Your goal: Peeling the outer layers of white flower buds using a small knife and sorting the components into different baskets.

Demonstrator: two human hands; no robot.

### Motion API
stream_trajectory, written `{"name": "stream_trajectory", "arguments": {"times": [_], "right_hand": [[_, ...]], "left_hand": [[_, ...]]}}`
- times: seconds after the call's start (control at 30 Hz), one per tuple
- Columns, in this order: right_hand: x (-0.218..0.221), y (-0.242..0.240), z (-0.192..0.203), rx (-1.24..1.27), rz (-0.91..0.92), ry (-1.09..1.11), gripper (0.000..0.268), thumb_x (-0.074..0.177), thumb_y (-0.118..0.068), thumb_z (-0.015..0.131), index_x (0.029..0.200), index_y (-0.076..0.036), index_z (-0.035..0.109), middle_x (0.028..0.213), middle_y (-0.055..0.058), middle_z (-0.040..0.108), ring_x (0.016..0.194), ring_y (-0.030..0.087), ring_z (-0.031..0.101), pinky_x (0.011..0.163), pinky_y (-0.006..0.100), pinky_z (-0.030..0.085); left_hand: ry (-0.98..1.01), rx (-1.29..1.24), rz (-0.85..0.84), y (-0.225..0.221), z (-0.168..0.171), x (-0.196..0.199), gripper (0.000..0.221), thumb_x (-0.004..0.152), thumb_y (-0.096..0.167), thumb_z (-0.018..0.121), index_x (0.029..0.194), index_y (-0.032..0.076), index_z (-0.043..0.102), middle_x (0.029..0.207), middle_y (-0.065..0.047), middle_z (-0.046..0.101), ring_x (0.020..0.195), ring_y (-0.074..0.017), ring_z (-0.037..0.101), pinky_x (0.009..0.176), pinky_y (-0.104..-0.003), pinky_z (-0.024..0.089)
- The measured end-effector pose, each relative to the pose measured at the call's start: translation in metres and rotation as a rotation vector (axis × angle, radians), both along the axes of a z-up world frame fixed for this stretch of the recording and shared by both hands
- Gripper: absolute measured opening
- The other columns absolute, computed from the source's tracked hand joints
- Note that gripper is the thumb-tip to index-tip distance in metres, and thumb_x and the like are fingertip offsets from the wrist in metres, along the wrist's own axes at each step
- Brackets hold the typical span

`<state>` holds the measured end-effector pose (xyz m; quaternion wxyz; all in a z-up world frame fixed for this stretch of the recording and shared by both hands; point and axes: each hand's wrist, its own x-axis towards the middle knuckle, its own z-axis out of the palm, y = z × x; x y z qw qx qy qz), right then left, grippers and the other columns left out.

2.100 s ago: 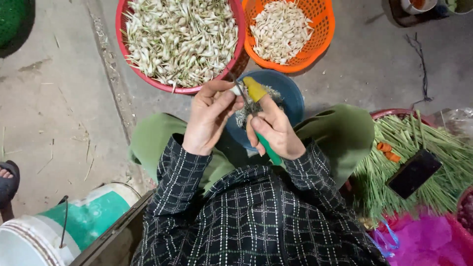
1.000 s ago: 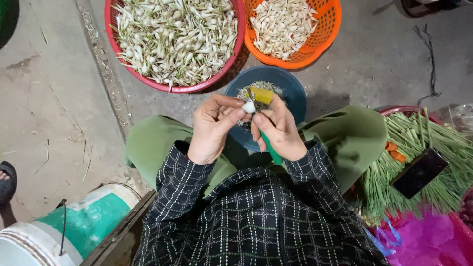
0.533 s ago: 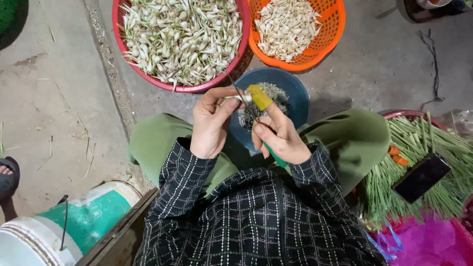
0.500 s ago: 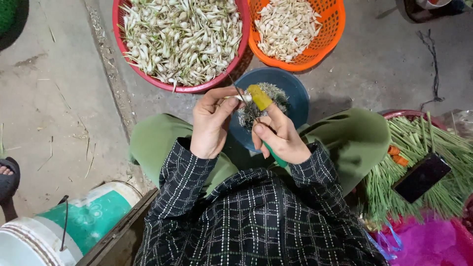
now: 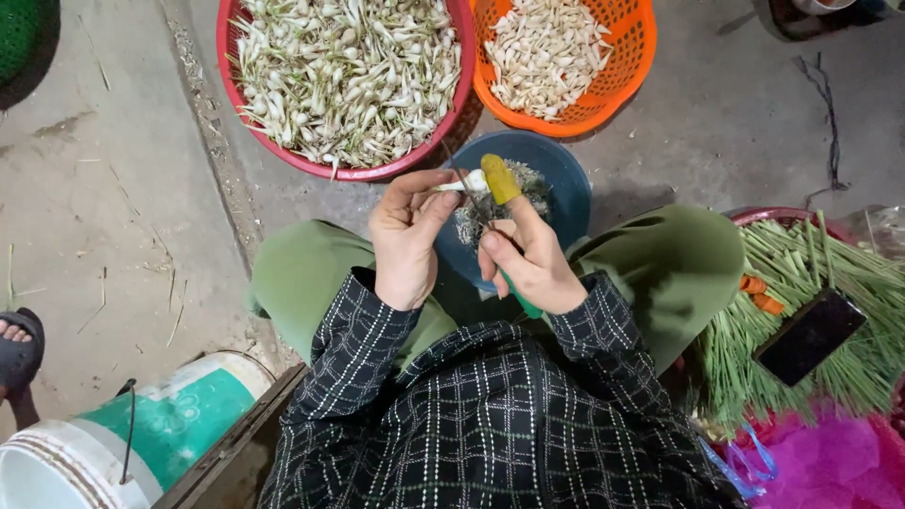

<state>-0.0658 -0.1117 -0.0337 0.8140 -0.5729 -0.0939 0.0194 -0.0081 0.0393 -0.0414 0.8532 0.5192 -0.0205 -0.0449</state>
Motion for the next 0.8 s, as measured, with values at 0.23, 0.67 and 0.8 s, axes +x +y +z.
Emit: {"name": "stream_trajectory", "arguments": {"times": [0.23, 0.67, 0.8], "right_hand": [[0.0039, -0.004, -0.0033, 0.118, -0.031, -0.017, 0.049, 0.107, 0.001, 0.037, 0.156, 0.0, 0.037, 0.063, 0.022, 0.064, 0.036, 0.025, 0.062, 0.033, 0.029, 0.057], [-0.0003, -0.0037, -0.0068, -0.118, -0.098, -0.008, 0.046, 0.106, 0.0, 0.048, 0.146, 0.019, 0.037, 0.066, 0.018, 0.069, 0.039, 0.018, 0.065, 0.037, 0.024, 0.057], [-0.0015, -0.003, -0.0052, -0.138, -0.106, -0.011, 0.048, 0.106, 0.001, 0.048, 0.148, 0.018, 0.035, 0.066, 0.018, 0.069, 0.04, 0.018, 0.065, 0.038, 0.024, 0.058]], "left_hand": [[0.016, -0.091, -0.013, 0.0004, 0.0111, 0.0028, 0.015, 0.094, -0.006, 0.071, 0.108, -0.007, 0.068, 0.108, -0.025, 0.074, 0.093, -0.0228, 0.076, 0.083, -0.033, 0.065], [-0.031, 0.023, 0.026, 0.0017, 0.0111, 0.0011, 0.015, 0.092, -0.006, 0.074, 0.106, -0.003, 0.068, 0.109, -0.024, 0.074, 0.1, -0.0244, 0.075, 0.085, -0.032, 0.064], [-0.042, 0.043, 0.034, 0.0023, 0.0103, 0.0001, 0.014, 0.091, -0.007, 0.074, 0.104, -0.004, 0.069, 0.11, -0.025, 0.074, 0.102, -0.0264, 0.075, 0.085, -0.032, 0.064]]}}
